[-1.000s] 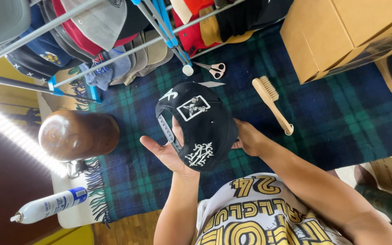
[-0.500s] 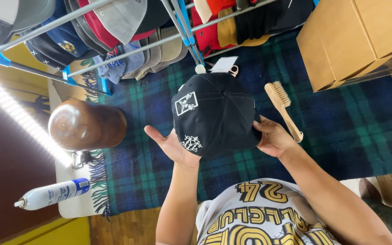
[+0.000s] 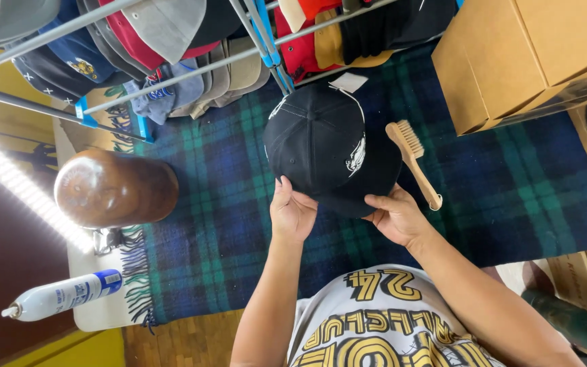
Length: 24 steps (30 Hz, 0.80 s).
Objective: The person cleans hats with a brush and places them into cardboard display boxes.
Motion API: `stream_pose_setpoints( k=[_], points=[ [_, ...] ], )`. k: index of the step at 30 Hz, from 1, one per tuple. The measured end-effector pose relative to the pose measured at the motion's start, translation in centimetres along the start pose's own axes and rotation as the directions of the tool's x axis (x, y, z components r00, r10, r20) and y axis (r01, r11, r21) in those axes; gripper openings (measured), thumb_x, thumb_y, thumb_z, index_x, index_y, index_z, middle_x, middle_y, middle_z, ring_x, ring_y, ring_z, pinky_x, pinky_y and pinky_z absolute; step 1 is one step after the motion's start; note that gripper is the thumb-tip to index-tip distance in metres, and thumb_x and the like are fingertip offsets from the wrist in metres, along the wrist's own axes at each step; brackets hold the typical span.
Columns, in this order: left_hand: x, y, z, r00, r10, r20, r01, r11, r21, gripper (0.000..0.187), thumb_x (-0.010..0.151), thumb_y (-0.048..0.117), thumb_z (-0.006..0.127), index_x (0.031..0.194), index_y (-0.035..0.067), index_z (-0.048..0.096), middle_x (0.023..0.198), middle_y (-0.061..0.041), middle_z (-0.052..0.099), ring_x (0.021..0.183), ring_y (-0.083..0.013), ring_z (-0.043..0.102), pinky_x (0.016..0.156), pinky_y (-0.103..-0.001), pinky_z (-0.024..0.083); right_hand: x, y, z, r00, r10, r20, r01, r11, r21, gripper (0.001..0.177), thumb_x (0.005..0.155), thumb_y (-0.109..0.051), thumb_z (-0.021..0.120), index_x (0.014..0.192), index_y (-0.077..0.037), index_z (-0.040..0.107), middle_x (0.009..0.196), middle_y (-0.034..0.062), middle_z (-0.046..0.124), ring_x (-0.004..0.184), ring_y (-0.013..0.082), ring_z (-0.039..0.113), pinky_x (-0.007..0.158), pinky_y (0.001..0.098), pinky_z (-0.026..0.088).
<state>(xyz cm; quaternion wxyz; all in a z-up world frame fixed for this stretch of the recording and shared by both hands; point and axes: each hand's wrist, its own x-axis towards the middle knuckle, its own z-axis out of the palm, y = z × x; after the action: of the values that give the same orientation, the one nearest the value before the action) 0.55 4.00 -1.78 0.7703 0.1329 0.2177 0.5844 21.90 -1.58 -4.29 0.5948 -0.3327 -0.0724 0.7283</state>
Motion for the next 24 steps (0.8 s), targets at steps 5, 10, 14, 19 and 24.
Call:
stream_pose_setpoints(
  k=[5, 10, 14, 19, 24],
  points=[
    [1.8, 0.4, -2.4, 0.998, -0.021, -0.062, 0.024, 0.998, 0.054, 0.032, 0.107, 0.033, 0.050, 0.134, 0.022, 0.062, 0.129, -0.016, 0.071, 0.118, -0.0327, 0.069, 0.105, -0.048, 0.055, 0.4, -0.6, -1.7, 0.984, 0.165, 0.063, -0.174, 0.967, 0.189, 0.027, 0.096, -0.032, 0.062, 0.105, -0.010, 0.076, 0.100, 0.0157, 0.079, 0.089, 0.0345, 0.078, 0.075, 0.0567, 0.065],
    [3.7, -0.9, -6.0, 0.980, -0.158, -0.121, 0.163, 0.986, 0.033, 0.042, 0.105, 0.053, 0.048, 0.127, 0.024, 0.070, 0.119, -0.011, 0.076, 0.110, -0.0302, 0.073, 0.098, -0.047, 0.061, 0.4, 1.1, -4.8, 0.981, 0.157, 0.110, -0.171, 0.977, 0.130, 0.022, 0.088, -0.003, 0.061, 0.104, -0.003, 0.076, 0.095, 0.0241, 0.078, 0.085, 0.0396, 0.078, 0.073, 0.0596, 0.064],
    [2.1, -2.5, -4.6, 0.989, -0.102, -0.107, 0.114, 0.987, 0.110, 0.035, 0.102, 0.036, 0.058, 0.132, 0.017, 0.060, 0.125, -0.015, 0.073, 0.113, -0.0310, 0.072, 0.099, -0.049, 0.059, 0.2, 0.8, -3.1, 0.977, 0.061, 0.204, -0.085, 0.991, 0.107, 0.037, 0.085, 0.012, 0.061, 0.116, -0.003, 0.073, 0.112, 0.0248, 0.074, 0.099, 0.0428, 0.073, 0.077, 0.0629, 0.063],
    [1.4, -4.3, -6.4, 0.998, -0.063, -0.026, 0.068, 0.958, 0.278, 0.066, 0.091, -0.006, 0.064, 0.152, 0.009, 0.046, 0.134, -0.019, 0.067, 0.118, -0.0331, 0.068, 0.098, -0.050, 0.058, 1.3, 1.3, -4.0, 0.953, 0.053, 0.298, -0.075, 0.995, 0.064, 0.043, 0.088, 0.011, 0.062, 0.128, -0.003, 0.068, 0.127, 0.0255, 0.068, 0.112, 0.0473, 0.068, 0.083, 0.0714, 0.058],
    [2.1, -4.1, -6.8, 0.999, -0.028, 0.035, 0.016, 0.954, 0.298, 0.062, 0.095, -0.010, 0.059, 0.153, 0.005, 0.042, 0.129, -0.021, 0.069, 0.113, -0.0338, 0.071, 0.092, -0.050, 0.062, 1.6, 0.1, -3.3, 0.905, 0.124, 0.406, -0.179, 0.979, 0.101, 0.045, 0.093, 0.000, 0.058, 0.135, -0.012, 0.067, 0.136, 0.0178, 0.066, 0.127, 0.0402, 0.061, 0.104, 0.0729, 0.045]
  ],
)
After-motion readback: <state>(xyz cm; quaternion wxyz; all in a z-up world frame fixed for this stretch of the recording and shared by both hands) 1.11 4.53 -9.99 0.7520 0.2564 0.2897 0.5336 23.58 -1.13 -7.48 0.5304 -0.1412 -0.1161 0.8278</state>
